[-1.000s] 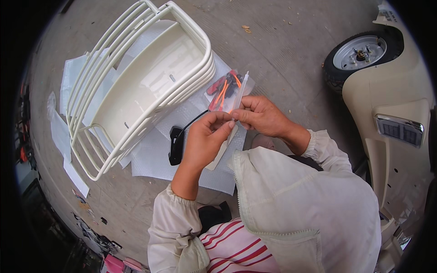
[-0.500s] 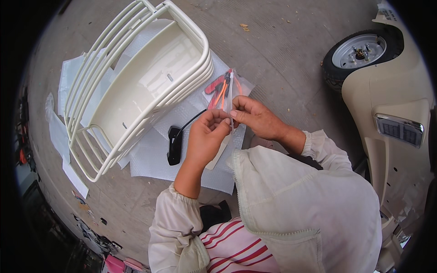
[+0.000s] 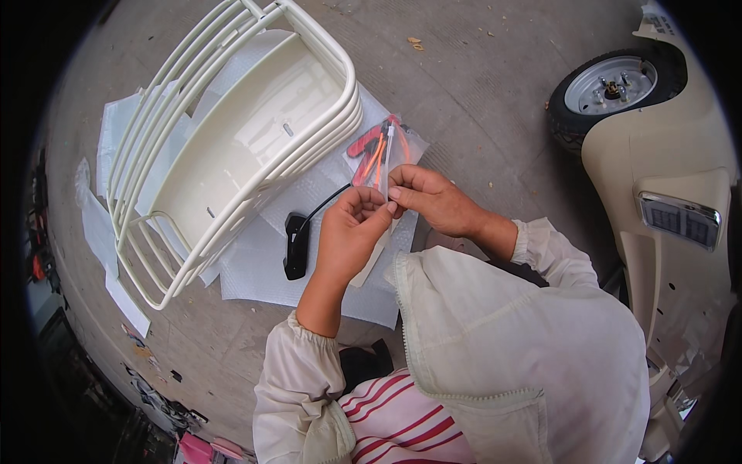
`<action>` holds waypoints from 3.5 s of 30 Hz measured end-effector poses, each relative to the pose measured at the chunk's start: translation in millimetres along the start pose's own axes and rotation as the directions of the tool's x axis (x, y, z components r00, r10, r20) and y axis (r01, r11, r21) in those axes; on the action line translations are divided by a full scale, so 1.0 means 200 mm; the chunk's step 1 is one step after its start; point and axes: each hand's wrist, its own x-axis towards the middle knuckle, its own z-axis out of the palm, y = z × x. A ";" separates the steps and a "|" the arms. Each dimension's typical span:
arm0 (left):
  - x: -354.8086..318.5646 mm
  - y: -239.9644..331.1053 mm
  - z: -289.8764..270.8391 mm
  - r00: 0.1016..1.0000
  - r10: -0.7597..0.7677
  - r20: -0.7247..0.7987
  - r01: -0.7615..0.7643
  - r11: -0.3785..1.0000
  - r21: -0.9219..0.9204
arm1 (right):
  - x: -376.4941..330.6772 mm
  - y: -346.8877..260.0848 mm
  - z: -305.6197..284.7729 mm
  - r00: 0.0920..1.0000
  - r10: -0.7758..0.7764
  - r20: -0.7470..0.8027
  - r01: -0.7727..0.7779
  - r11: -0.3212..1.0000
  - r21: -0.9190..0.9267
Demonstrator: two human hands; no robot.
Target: The person unpacks a white metal rack and its accessories from protective packaging on the ground. They then handle a small black electronic device and a bag of screws, organizing the components before beginning to attach the device to the rack.
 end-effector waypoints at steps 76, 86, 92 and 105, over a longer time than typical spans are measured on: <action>-0.01 -0.06 0.00 0.764 0.604 0.227 -0.470 0.280 0.837 | 0.22 0.26 -0.69 0.911 -0.036 -0.411 -0.247 0.750 -0.614; 0.06 -0.17 -0.12 0.880 0.451 0.149 -0.386 0.496 0.778 | 0.01 -0.13 -0.96 0.443 -0.704 -0.555 -0.608 0.220 -0.763; -0.22 -0.51 -0.40 0.954 0.301 0.015 -0.193 0.573 0.797 | 0.09 -0.23 -0.93 0.431 -0.719 -0.545 -0.507 0.307 -0.806; -0.28 -0.52 -0.38 0.979 0.203 -0.029 -0.124 0.699 0.704 | 0.20 -0.27 -0.90 0.409 -0.802 -0.436 -0.196 0.389 -0.900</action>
